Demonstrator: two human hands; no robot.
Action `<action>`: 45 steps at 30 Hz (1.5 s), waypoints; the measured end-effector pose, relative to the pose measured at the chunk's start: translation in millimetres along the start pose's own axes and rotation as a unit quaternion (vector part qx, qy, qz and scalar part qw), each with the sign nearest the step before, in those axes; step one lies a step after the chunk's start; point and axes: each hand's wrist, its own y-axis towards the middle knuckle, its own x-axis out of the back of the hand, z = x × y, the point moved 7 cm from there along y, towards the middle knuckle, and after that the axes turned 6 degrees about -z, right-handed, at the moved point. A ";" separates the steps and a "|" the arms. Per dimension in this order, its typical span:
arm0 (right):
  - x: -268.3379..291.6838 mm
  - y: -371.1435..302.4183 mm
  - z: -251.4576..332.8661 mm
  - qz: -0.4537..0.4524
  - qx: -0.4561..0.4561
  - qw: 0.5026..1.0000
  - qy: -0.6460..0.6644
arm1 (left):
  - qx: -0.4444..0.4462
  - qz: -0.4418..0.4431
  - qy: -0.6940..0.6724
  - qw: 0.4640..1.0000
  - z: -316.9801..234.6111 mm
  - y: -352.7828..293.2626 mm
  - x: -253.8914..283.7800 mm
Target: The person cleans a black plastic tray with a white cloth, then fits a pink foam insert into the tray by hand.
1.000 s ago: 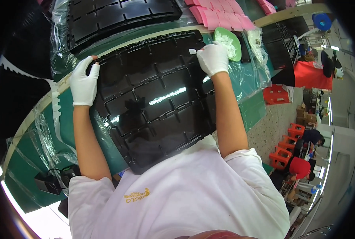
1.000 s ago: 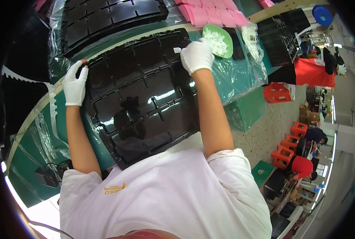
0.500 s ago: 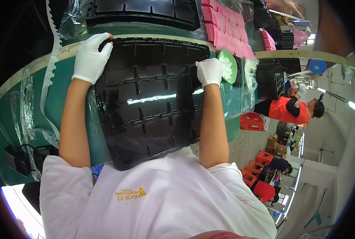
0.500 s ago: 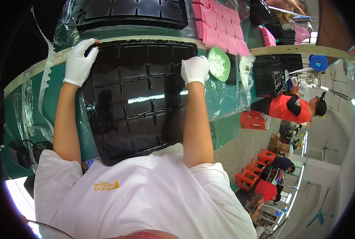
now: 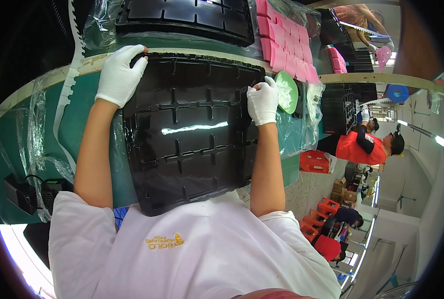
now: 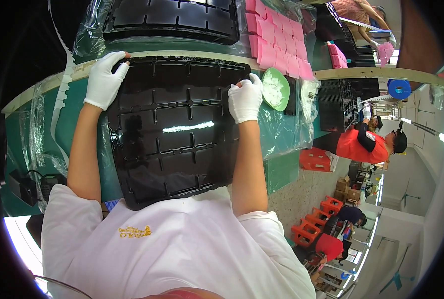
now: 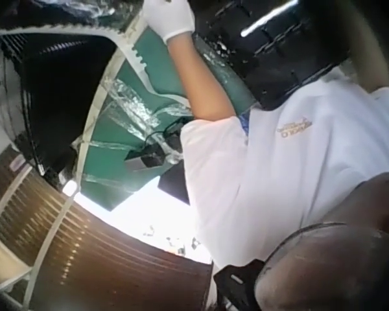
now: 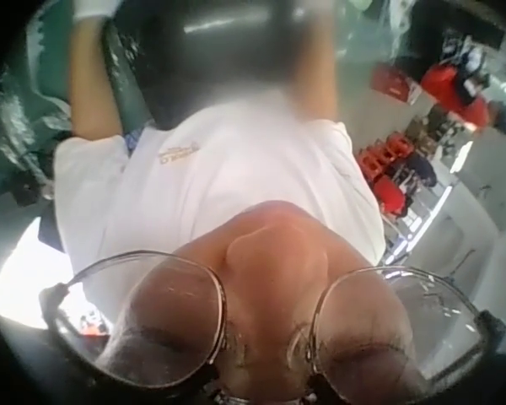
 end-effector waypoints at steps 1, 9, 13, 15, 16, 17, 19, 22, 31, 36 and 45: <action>0.4 -0.4 1.3 0.002 0.011 1.000 0.016 | 0.001 0.000 0.000 1.000 0.0 -0.1 -0.2; 1.8 0.7 -11.6 0.064 -0.137 0.984 0.096 | -0.011 -0.009 -0.001 1.000 0.7 0.3 -0.9; -11.5 8.4 -30.4 0.091 -0.131 0.976 0.145 | -0.011 -0.009 -0.013 1.000 -0.7 3.0 0.8; -15.5 8.6 -39.4 0.087 -0.123 0.977 0.151 | -0.013 -0.009 -0.012 1.000 -0.1 1.9 -0.4; -15.7 10.6 -41.4 0.082 -0.116 0.977 0.158 | -0.016 -0.008 -0.010 1.000 0.0 1.9 -0.7; -14.7 9.9 -44.5 0.086 -0.106 0.980 0.146 | -0.019 -0.011 -0.010 1.000 -1.5 2.2 -0.1; -13.1 7.5 -45.2 0.081 -0.109 0.981 0.141 | -0.002 0.004 -0.007 1.000 -2.2 0.5 -2.4; 20.0 -5.3 -8.5 -0.063 0.051 0.994 0.070 | -0.003 0.004 0.002 1.000 0.8 -3.8 0.2; 34.5 -25.8 28.8 -0.052 0.142 0.987 0.045 | -0.009 0.006 -0.003 1.000 -1.6 1.8 -2.8; 33.2 -32.4 29.5 -0.078 0.153 0.981 0.088 | -0.010 0.006 -0.007 1.000 0.0 1.0 -2.6; 40.7 5.0 -10.3 0.045 -0.072 0.995 0.044 | 0.007 0.018 0.006 1.000 0.4 0.5 -1.6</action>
